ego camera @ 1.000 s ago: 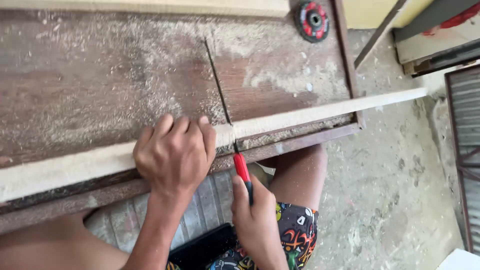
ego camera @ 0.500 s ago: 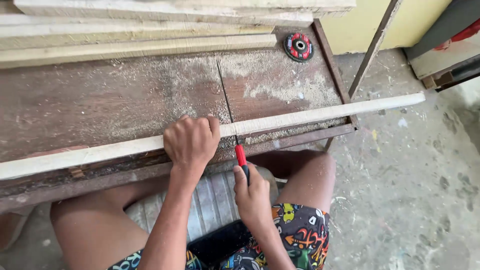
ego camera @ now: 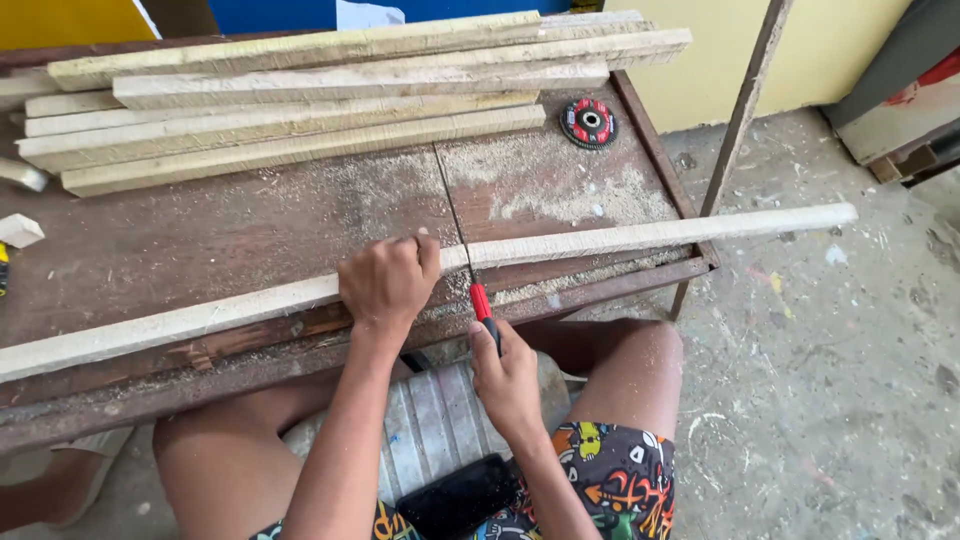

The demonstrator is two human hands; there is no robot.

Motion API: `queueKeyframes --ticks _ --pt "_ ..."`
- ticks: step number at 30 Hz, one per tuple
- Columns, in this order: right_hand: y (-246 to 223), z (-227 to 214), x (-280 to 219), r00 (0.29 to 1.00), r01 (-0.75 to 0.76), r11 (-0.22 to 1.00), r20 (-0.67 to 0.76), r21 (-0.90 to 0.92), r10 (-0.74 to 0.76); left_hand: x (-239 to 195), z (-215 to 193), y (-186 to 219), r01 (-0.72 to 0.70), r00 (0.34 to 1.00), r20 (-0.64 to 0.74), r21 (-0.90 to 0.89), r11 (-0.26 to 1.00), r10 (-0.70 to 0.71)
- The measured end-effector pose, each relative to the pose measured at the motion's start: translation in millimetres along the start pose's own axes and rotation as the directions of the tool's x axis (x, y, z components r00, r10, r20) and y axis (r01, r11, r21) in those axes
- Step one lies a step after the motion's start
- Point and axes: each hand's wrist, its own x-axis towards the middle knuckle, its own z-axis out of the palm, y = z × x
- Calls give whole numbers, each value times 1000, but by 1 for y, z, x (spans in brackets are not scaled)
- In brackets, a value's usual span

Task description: Sawing a thin wooden strip into two pieces using a hand saw on a workbench.

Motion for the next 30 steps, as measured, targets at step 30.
queueKeyframes --ticks 30 --pt "-51 -116 195 611 778 345 507 -525 -608 26 -11 -8 -34 991 126 -48 998 40"
